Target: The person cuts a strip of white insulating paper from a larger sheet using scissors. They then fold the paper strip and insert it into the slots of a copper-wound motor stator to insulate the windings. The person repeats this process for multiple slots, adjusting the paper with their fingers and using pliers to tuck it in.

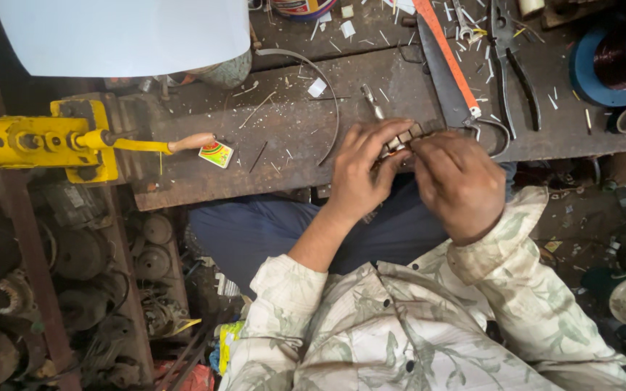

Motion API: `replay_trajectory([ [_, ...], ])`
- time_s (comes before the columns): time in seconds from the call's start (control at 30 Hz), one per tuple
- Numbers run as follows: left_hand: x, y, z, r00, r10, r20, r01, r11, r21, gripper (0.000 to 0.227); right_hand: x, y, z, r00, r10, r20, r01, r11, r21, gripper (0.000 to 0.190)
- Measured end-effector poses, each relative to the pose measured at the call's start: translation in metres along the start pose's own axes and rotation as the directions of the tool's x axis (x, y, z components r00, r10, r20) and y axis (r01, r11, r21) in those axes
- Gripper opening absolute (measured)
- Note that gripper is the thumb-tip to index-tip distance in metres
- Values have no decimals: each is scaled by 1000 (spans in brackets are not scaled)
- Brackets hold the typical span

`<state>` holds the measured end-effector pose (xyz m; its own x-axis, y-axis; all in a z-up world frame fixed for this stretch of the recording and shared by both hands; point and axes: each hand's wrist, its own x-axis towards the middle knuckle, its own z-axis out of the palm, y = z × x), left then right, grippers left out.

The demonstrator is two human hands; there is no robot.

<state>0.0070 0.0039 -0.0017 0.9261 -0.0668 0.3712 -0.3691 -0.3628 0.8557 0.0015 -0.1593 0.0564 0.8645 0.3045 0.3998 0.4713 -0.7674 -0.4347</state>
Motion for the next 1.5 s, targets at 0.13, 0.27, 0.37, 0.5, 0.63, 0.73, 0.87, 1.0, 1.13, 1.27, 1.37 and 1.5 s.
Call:
replay_trajectory([
  [0.13,4,-3,1,1000,-14,1,14,1000,-14,41,-1,1,1,997,75,2,-75,997,34,21],
  [0.27,2,-4,-4,1000,-22,-6,21,999,-37,40,-7,9,4,990,127,-56,-112,968,226,18],
  [0.37,-3,-7,-8,999,-34,-6,34,998,-56,38,-17,23,8,973,228,-34,-198,905,376,22],
  [0.5,-6,-11,-9,999,-24,-35,20,994,-105,41,-20,43,36,973,230,-29,-148,713,685,37],
  [0.63,-10,-14,-8,996,-59,-63,49,989,-142,36,-26,48,62,963,243,114,-188,306,933,42],
  [0.73,-12,-16,-8,995,-68,-73,57,988,-146,33,-31,49,65,952,270,143,-225,303,926,38],
  [0.87,-11,-20,-6,993,-34,-112,21,994,-109,33,-34,45,66,940,302,158,-248,287,925,36],
  [1.0,-9,-24,-5,994,31,-109,-42,995,-93,34,-34,45,66,943,304,139,-232,295,927,34],
  [1.13,-10,-23,-4,994,37,-104,-45,996,-76,35,-32,41,63,956,273,111,-196,307,931,35],
  [1.27,-9,-20,-3,994,-27,-104,21,998,-63,38,-19,33,51,975,222,-33,-129,675,726,38],
  [1.37,-8,-20,-8,995,-55,-84,51,998,-47,42,-12,25,39,978,-89,-191,136,959,248,39],
  [1.5,-7,-18,-11,998,-50,-28,48,997,-67,44,-3,25,27,946,-300,-122,306,951,35,37],
])
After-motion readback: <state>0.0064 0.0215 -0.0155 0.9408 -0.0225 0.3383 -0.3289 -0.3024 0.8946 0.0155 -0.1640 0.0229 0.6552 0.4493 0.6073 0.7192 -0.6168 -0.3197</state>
